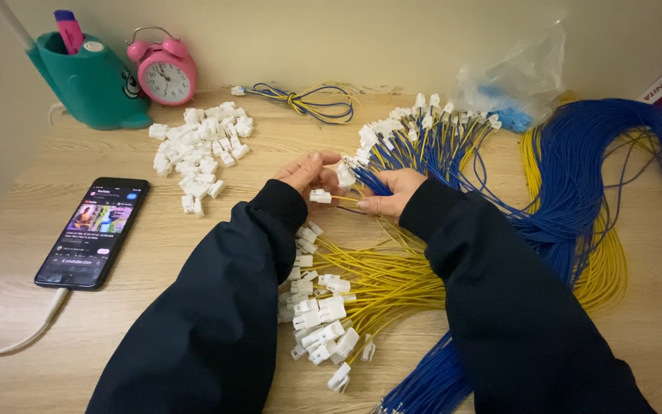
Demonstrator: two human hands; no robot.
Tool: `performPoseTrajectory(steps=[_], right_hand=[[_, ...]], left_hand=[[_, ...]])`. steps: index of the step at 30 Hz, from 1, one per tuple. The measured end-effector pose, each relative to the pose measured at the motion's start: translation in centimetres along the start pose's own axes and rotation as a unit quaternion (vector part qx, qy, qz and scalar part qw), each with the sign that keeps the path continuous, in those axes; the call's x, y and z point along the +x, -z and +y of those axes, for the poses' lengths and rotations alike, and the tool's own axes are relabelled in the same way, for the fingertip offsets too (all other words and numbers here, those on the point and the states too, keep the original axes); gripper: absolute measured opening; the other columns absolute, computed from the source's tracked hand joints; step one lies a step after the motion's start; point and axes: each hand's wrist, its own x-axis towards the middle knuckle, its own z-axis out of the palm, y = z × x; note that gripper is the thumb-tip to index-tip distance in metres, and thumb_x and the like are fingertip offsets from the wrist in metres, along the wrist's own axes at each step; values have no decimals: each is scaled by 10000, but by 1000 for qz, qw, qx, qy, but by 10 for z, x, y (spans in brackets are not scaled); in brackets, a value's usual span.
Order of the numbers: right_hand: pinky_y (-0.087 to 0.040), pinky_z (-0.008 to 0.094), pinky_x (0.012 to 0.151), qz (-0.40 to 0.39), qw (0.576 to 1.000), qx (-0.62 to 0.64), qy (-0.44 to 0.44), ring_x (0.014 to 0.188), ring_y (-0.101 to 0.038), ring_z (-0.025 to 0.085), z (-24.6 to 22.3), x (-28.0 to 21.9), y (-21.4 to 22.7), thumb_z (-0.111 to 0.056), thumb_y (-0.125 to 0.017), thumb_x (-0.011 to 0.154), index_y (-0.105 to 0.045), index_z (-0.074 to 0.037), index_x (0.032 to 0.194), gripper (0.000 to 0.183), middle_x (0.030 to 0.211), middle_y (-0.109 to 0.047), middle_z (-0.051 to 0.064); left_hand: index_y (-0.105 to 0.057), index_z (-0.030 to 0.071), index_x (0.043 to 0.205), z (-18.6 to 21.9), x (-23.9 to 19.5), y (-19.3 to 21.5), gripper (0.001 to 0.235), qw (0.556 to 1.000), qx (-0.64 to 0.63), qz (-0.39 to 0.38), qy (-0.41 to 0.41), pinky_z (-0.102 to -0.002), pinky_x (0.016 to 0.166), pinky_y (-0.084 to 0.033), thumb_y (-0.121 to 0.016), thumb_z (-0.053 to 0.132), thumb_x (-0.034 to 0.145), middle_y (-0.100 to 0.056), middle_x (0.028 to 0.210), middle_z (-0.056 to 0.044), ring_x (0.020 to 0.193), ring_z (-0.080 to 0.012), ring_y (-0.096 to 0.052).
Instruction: The person assembles wire harnesses by inserting the ends of blue and yellow wires into white plastic connectors. They handle the wires and connectors by hand, repeatedly picking up a connector and a wire, then joining them together on a wooden table.
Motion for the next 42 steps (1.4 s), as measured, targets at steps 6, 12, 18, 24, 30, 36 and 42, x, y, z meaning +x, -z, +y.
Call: performPoseTrajectory(steps=[6, 12, 18, 24, 30, 36, 42], right_hand=[[-480, 181, 558, 38, 999, 30, -7, 520, -611, 114, -3, 0, 3, -395, -914, 632, -722, -198, 758, 302, 550, -644, -8], [-523, 277, 675, 24, 1000, -15, 11, 629, -646, 164, -17, -9, 5, -396, -938, 601, -744, -202, 831, 358, 668, -684, 14], [-377, 198, 299, 20, 970, 244, -12, 346, -467, 97, -41, -32, 6, -256, -774, 848, -604, -26, 847, 286, 606, -599, 87], [-344, 224, 289, 63, 956, 286, 19, 330, -454, 125, -34, -22, 8, -187, -741, 880, -542, -31, 727, 296, 542, -529, 129], [-366, 234, 290, 70, 960, 270, 4, 317, -468, 149, -39, -24, 6, -96, -778, 793, -583, -16, 697, 231, 499, -518, 111], [-376, 238, 371, 130, 951, 280, 10, 414, -458, 122, -41, -24, 1, -70, -819, 748, -574, 15, 675, 269, 520, -485, 95], [-446, 225, 418, 156, 971, 179, -19, 441, -518, 95, -61, -39, 13, -129, -821, 687, -694, -103, 680, 131, 482, -531, 42]], left_hand=[[-547, 172, 1309, 0, -7, -3, 411, 999, 7, -18, 26, -287, 577, -628, -606, 384, 962, -659, 1058, -101, 867, -256, -721], [-612, 82, 1188, -12, 0, -4, 369, 996, 79, -11, -28, -240, 488, -604, -763, 191, 869, -667, 940, -114, 690, -193, -703], [-620, 66, 1143, 3, -14, -19, 281, 998, 62, 8, -20, -208, 372, -528, -718, 146, 893, -668, 852, -125, 581, -166, -669], [-608, 49, 1162, -9, -8, -9, 270, 997, 69, 18, -7, -214, 370, -544, -660, 85, 900, -615, 910, -108, 576, -161, -664], [-595, 72, 1213, -3, -8, -11, 300, 999, 41, 10, 0, -239, 363, -554, -641, 72, 916, -605, 949, -111, 582, -184, -678], [-596, 70, 1213, -6, -7, -7, 302, 1000, 17, 2, 4, -203, 406, -567, -652, 117, 920, -647, 951, -120, 624, -176, -705], [-598, 56, 1203, -4, -9, -6, 286, 1000, 9, -8, 15, -231, 408, -568, -637, 121, 928, -676, 952, -144, 674, -209, -723]])
